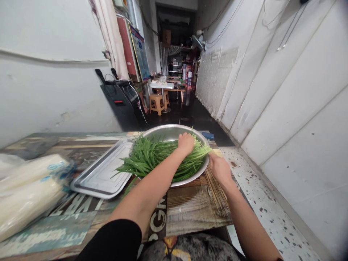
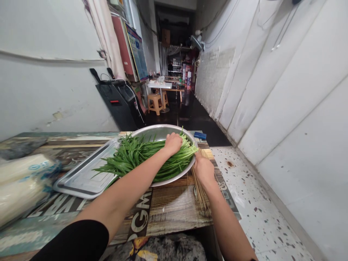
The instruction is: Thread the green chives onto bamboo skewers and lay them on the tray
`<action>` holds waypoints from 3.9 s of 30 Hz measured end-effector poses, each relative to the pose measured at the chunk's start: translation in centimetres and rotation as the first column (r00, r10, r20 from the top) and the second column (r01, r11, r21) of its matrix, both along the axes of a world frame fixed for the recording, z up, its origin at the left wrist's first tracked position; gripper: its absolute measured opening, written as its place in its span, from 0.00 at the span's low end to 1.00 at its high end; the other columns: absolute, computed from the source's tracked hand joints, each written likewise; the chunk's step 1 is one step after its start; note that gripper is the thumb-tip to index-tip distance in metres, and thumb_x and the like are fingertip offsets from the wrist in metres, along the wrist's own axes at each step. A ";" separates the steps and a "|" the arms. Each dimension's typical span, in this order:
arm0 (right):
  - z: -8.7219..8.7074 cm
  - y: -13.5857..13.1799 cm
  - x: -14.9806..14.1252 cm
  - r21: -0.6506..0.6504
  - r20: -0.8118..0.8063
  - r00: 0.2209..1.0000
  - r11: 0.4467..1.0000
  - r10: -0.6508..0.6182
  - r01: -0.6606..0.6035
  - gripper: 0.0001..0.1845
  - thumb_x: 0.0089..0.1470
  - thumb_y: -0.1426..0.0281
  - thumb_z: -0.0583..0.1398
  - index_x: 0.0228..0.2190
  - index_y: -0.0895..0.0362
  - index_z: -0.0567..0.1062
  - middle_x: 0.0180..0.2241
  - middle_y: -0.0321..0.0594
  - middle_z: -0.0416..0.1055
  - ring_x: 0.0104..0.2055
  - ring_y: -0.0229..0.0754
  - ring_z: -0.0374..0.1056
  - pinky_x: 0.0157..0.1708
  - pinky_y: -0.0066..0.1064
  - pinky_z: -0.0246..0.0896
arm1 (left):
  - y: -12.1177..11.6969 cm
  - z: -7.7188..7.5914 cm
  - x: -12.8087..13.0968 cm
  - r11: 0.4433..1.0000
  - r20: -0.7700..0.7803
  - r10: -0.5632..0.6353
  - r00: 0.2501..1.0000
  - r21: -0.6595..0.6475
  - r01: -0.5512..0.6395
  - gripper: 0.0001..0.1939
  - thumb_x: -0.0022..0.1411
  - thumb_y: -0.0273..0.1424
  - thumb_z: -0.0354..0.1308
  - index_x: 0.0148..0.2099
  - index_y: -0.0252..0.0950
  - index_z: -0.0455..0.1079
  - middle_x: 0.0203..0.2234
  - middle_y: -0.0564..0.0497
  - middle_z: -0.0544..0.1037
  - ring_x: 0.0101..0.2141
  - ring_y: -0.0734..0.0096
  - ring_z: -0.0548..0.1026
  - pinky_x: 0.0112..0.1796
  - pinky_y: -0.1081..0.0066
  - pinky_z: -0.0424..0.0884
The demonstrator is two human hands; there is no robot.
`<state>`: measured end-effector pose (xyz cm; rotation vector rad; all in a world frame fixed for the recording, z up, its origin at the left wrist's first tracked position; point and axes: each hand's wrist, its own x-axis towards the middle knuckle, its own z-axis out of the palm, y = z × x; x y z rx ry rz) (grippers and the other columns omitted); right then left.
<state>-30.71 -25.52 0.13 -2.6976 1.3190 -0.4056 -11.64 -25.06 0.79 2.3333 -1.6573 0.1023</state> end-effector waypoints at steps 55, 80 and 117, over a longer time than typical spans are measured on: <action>0.4 0.3 0.0 0.019 0.000 1.000 1.000 -0.011 0.011 0.23 0.63 0.70 0.45 0.53 0.52 0.73 0.35 0.44 0.78 0.36 0.44 0.72 0.33 0.29 0.55 | 0.2 -0.8 0.4 0.975 -0.682 -0.081 0.727 -0.206 -0.086 0.13 0.56 0.26 0.58 0.42 0.35 0.80 0.28 0.51 0.82 0.31 0.70 0.76 0.37 0.73 0.69; 0.1 0.0 0.0 -0.010 0.011 1.000 1.000 0.007 -0.007 0.23 0.63 0.70 0.46 0.52 0.51 0.73 0.34 0.43 0.78 0.34 0.44 0.72 0.30 0.30 0.52 | 0.4 -0.6 0.2 0.971 -0.696 -0.086 0.713 -0.219 -0.096 0.13 0.56 0.25 0.58 0.41 0.34 0.81 0.26 0.51 0.81 0.28 0.72 0.74 0.34 0.74 0.68; 0.4 0.2 0.0 0.003 0.001 1.000 1.000 0.001 -0.001 0.23 0.64 0.70 0.46 0.54 0.50 0.72 0.36 0.44 0.79 0.35 0.44 0.73 0.31 0.29 0.54 | 0.9 0.4 1.5 0.995 -0.439 0.007 0.898 -0.089 -0.051 0.08 0.55 0.28 0.62 0.38 0.37 0.81 0.37 0.46 0.82 0.41 0.62 0.77 0.45 0.71 0.69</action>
